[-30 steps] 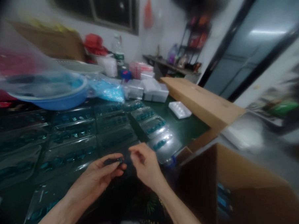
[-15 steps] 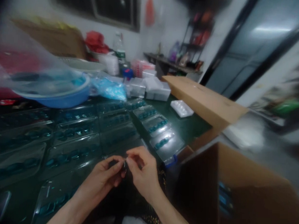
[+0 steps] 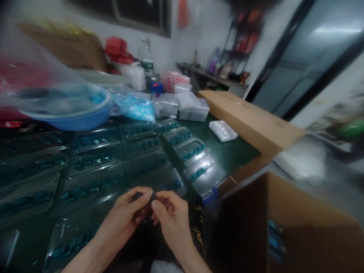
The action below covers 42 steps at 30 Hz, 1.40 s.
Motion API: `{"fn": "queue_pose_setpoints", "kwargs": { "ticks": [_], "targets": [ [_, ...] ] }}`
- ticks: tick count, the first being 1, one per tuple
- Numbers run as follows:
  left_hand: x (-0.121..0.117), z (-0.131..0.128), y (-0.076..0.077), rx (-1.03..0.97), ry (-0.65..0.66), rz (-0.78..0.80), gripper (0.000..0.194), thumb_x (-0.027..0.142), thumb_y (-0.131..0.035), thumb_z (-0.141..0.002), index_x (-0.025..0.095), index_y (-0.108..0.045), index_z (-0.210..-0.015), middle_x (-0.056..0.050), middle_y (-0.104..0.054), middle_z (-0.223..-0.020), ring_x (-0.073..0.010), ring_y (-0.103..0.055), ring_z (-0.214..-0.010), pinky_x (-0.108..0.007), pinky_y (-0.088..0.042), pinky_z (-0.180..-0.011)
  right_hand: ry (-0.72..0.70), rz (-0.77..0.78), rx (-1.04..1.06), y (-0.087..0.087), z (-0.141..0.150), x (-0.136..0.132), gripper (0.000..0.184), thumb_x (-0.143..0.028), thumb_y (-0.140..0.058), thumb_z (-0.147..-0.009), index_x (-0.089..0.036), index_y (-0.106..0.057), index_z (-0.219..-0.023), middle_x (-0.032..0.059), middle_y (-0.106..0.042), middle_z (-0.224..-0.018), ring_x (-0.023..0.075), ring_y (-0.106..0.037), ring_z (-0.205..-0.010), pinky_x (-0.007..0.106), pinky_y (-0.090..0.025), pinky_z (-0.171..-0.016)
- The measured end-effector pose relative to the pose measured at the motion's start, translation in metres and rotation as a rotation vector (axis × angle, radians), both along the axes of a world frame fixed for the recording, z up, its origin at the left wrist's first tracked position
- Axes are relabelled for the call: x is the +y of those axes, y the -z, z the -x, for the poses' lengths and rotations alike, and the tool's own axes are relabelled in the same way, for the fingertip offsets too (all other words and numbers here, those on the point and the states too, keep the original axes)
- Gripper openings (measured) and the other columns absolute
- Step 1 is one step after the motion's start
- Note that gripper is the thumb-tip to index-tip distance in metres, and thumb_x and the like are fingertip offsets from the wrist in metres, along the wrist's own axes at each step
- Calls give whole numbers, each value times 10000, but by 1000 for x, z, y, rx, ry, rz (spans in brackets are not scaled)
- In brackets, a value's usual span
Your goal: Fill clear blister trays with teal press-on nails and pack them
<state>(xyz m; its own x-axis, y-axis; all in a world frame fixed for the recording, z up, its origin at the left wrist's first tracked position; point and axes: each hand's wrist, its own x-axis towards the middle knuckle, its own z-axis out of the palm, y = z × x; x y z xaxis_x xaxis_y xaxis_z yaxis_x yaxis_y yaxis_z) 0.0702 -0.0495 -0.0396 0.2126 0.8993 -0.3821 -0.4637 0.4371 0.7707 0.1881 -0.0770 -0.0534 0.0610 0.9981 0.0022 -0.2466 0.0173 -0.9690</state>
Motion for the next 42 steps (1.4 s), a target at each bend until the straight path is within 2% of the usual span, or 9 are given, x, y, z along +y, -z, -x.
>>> {"fn": "queue_pose_setpoints", "kwargs": {
  "ticks": [8,12,19,23,29,32,35,39,42],
  "targets": [
    [-3,-6,-1,83,9,-128,143,260,-658,-674,180,-543,-700,47,-529,-697,-26,-376,-374,-187,-318,-354,-115,45,408,13,1,5,138,-255,-636,-716,-186,-581,-822,-36,-523,-621,60,-468,-427,185,-416,-375],
    [-4,-8,2,250,-69,-237,163,292,-650,-667,166,-547,-662,30,-519,-829,-25,-403,-404,-187,-347,-361,-12,68,333,12,6,3,157,-246,-637,-714,-158,-605,-840,-24,-530,-607,67,-464,-433,192,-413,-363],
    [-4,-7,3,534,-26,-351,169,332,-589,-720,170,-542,-731,27,-503,-701,-48,-389,-470,-164,-305,-409,90,91,117,7,5,-1,144,-268,-643,-715,-146,-566,-711,-56,-451,-506,44,-394,-415,163,-320,-373],
    [-4,-7,-2,455,70,-231,184,359,-558,-753,184,-501,-750,62,-421,-523,-43,-342,-431,-148,-255,-392,-39,115,184,7,-2,1,181,-299,-596,-763,-149,-513,-707,-80,-352,-478,17,-272,-396,154,-195,-369],
    [0,1,-10,-25,284,162,161,305,-561,-756,190,-452,-729,96,-291,-398,-26,-203,-338,-139,-112,-324,-231,189,413,12,-11,1,224,-325,-604,-746,-173,-452,-683,-97,-270,-462,28,-206,-392,163,-186,-371],
    [0,2,-10,12,273,188,160,295,-575,-743,185,-461,-725,88,-317,-397,-33,-258,-322,-137,-132,-300,-125,138,193,8,-13,-3,167,-306,-597,-750,-171,-503,-719,-75,-359,-498,41,-303,-420,169,-264,-400],
    [-1,-2,-9,139,205,135,192,319,-600,-721,178,-470,-713,78,-356,-428,-50,-352,-333,-136,-173,-278,60,-40,-176,0,-15,-8,164,-220,-589,-752,-196,-563,-913,-18,-508,-705,74,-462,-590,188,-371,-523],
    [-1,-6,-5,115,201,120,217,336,-606,-714,171,-471,-671,69,-394,-462,-52,-396,-342,-135,-202,-272,18,-241,-506,-6,-23,-12,180,-174,-575,-747,-210,-605,-921,20,-535,-860,89,-506,-642,204,-407,-543],
    [1,-9,-2,18,227,174,192,293,-627,-696,160,-493,-662,58,-424,-471,-55,-426,-362,-133,-214,-282,-2,-283,-586,-5,-29,-12,194,-164,-567,-752,-202,-612,-937,32,-545,-883,92,-523,-642,206,-426,-540]
  ]
}}
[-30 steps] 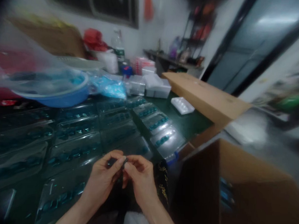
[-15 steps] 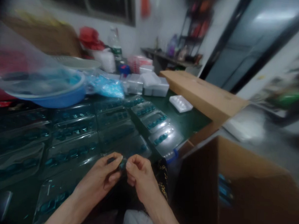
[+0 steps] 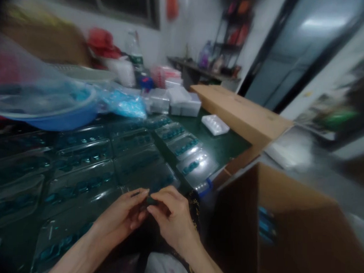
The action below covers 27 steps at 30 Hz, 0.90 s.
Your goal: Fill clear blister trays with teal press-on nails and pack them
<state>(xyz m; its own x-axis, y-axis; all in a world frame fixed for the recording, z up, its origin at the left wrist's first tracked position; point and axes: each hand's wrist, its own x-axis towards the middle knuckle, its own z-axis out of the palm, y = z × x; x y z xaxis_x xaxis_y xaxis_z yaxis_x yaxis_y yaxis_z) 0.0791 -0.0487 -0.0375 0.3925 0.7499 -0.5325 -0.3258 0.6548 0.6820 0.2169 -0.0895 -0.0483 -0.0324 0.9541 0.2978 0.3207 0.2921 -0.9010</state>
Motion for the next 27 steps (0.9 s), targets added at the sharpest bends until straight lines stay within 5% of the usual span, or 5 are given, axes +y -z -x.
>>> {"fn": "queue_pose_setpoints", "kwargs": {
  "ticks": [7,14,19,27],
  "targets": [
    [6,-9,-3,-126,20,32,106,180,-650,-661,121,-562,-671,-16,-550,-575,-82,-503,-453,-151,-304,-331,72,4,-11,0,-19,5,169,-186,-588,-741,-200,-627,-905,25,-574,-853,103,-548,-650,219,-450,-561],
    [12,1,-11,11,-68,9,177,185,-672,-643,135,-586,-789,-56,-598,-784,-147,-572,-604,-215,-369,-407,489,16,-169,19,-122,73,266,-317,-547,-742,-139,-636,-919,32,-590,-692,116,-512,-534,242,-423,-489],
    [13,12,-8,39,-49,16,186,233,-655,-674,156,-589,-830,-30,-573,-844,-140,-559,-651,-226,-361,-434,465,16,-317,37,-163,112,240,-293,-564,-703,-113,-670,-822,37,-589,-631,122,-495,-528,246,-394,-509],
    [11,13,-8,64,-4,-16,126,244,-626,-705,152,-627,-790,-38,-571,-850,-148,-554,-716,-229,-394,-491,354,23,-553,43,-157,124,132,-207,-562,-708,-160,-676,-756,17,-553,-661,112,-485,-569,228,-367,-561]
  ]
}}
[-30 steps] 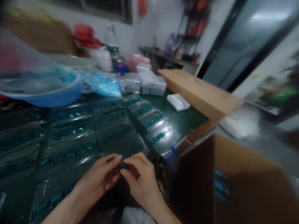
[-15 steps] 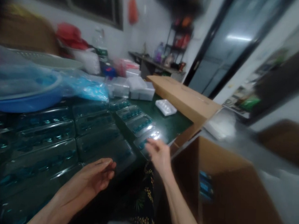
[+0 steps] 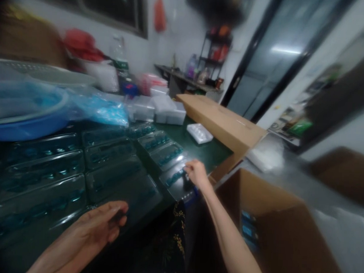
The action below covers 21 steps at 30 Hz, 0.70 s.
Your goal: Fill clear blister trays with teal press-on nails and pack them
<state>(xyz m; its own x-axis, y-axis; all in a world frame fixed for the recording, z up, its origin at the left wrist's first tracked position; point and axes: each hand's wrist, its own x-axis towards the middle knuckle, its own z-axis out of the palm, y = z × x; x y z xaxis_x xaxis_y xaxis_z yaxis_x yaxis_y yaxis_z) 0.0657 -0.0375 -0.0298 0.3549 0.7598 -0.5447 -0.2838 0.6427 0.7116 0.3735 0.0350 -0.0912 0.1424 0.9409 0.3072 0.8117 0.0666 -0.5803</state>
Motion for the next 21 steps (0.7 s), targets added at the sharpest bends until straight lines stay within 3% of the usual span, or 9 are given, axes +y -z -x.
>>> {"fn": "queue_pose_setpoints", "kwargs": {
  "ticks": [4,9,11,14,17,21],
  "targets": [
    [0,-2,-5,1,-3,8,221,155,-631,-683,160,-625,-904,-70,-582,-993,-204,-564,-897,-262,-451,-650,-25,31,-100,-1,5,3,108,-165,-560,-711,-160,-665,-682,23,-545,-670,109,-479,-577,225,-357,-572],
    [-2,-6,-10,-63,25,-116,324,120,-563,-724,186,-573,-1041,-82,-536,-1149,-228,-523,-1034,-298,-426,-816,-86,54,-166,-7,4,2,122,-175,-562,-720,-156,-660,-651,41,-565,-666,127,-503,-607,237,-360,-597],
    [-4,-5,-9,-63,45,-171,316,145,-542,-751,182,-558,-1065,-92,-545,-1134,-228,-537,-1010,-309,-424,-821,-94,52,-163,-15,1,0,100,-190,-586,-702,-154,-672,-738,44,-577,-662,131,-503,-575,245,-361,-575],
    [-7,-1,-7,-60,46,-242,302,205,-523,-783,165,-542,-1081,-113,-561,-1093,-220,-573,-926,-321,-440,-785,-71,9,-137,-33,9,-9,265,-228,-585,-716,-153,-633,-966,64,-600,-745,157,-524,-612,270,-377,-590],
    [-9,2,-4,1,30,-297,338,264,-514,-795,169,-506,-1119,-120,-590,-1038,-182,-601,-788,-298,-456,-694,-98,-54,-81,-54,45,-35,249,-252,-496,-800,-184,-600,-1015,69,-593,-859,160,-538,-706,280,-402,-649],
    [-11,1,-3,79,68,-381,368,321,-486,-808,146,-477,-1132,-108,-650,-834,-142,-580,-584,-260,-433,-556,-414,-30,227,-72,116,-76,230,-234,-508,-804,-234,-585,-1020,35,-570,-868,139,-540,-731,253,-430,-625]
  ]
}}
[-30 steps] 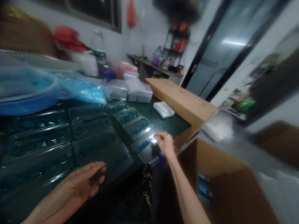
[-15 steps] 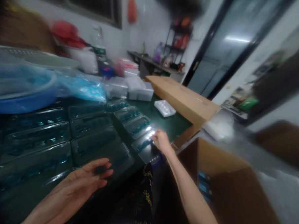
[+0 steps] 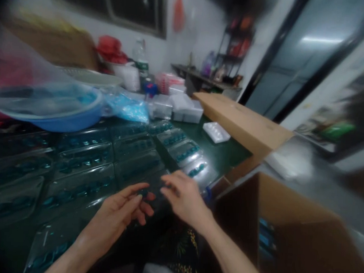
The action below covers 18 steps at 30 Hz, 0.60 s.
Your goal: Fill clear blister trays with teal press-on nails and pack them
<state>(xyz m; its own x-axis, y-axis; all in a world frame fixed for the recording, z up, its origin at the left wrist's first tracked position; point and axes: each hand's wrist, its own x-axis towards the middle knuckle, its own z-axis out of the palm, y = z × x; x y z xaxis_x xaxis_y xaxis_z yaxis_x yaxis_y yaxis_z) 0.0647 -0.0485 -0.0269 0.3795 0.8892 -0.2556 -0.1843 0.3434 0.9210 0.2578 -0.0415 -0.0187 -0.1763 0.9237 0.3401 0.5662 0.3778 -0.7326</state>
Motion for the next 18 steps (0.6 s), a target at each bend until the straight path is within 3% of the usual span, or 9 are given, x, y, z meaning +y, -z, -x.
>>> {"fn": "queue_pose_setpoints", "kwargs": {
  "ticks": [4,9,12,15,18],
  "targets": [
    [-2,0,-2,121,53,-113,367,324,-452,-821,108,-480,-1117,-68,-633,-651,-140,-552,-508,-247,-411,-502,-70,62,56,-1,39,-17,277,-185,-518,-787,-258,-574,-1048,22,-554,-891,125,-531,-750,244,-425,-652],
    [-6,4,-3,403,2,-324,346,315,-471,-806,171,-497,-1120,-2,-590,-599,-125,-524,-476,-227,-413,-498,-69,146,128,6,39,-16,125,-185,-559,-751,-209,-620,-858,1,-563,-753,112,-523,-661,234,-403,-602],
    [-9,7,-5,476,-9,-404,328,310,-487,-795,205,-544,-1101,8,-568,-561,-129,-513,-485,-216,-401,-502,-119,315,276,8,35,-17,86,-227,-568,-746,-188,-624,-799,-5,-573,-722,107,-521,-630,220,-398,-562],
    [-11,7,-10,528,29,-502,315,292,-471,-805,222,-585,-1090,-28,-598,-661,-162,-557,-634,-231,-419,-619,-138,478,400,9,35,-19,98,-269,-592,-726,-179,-612,-759,-28,-553,-633,85,-478,-525,196,-360,-474],
    [-12,6,-10,607,102,-615,334,266,-413,-831,243,-564,-1129,-70,-603,-882,-200,-555,-818,-267,-401,-756,-104,436,353,9,37,-20,59,-230,-617,-691,-176,-597,-680,-45,-522,-579,73,-446,-490,186,-335,-452]
  ]
}}
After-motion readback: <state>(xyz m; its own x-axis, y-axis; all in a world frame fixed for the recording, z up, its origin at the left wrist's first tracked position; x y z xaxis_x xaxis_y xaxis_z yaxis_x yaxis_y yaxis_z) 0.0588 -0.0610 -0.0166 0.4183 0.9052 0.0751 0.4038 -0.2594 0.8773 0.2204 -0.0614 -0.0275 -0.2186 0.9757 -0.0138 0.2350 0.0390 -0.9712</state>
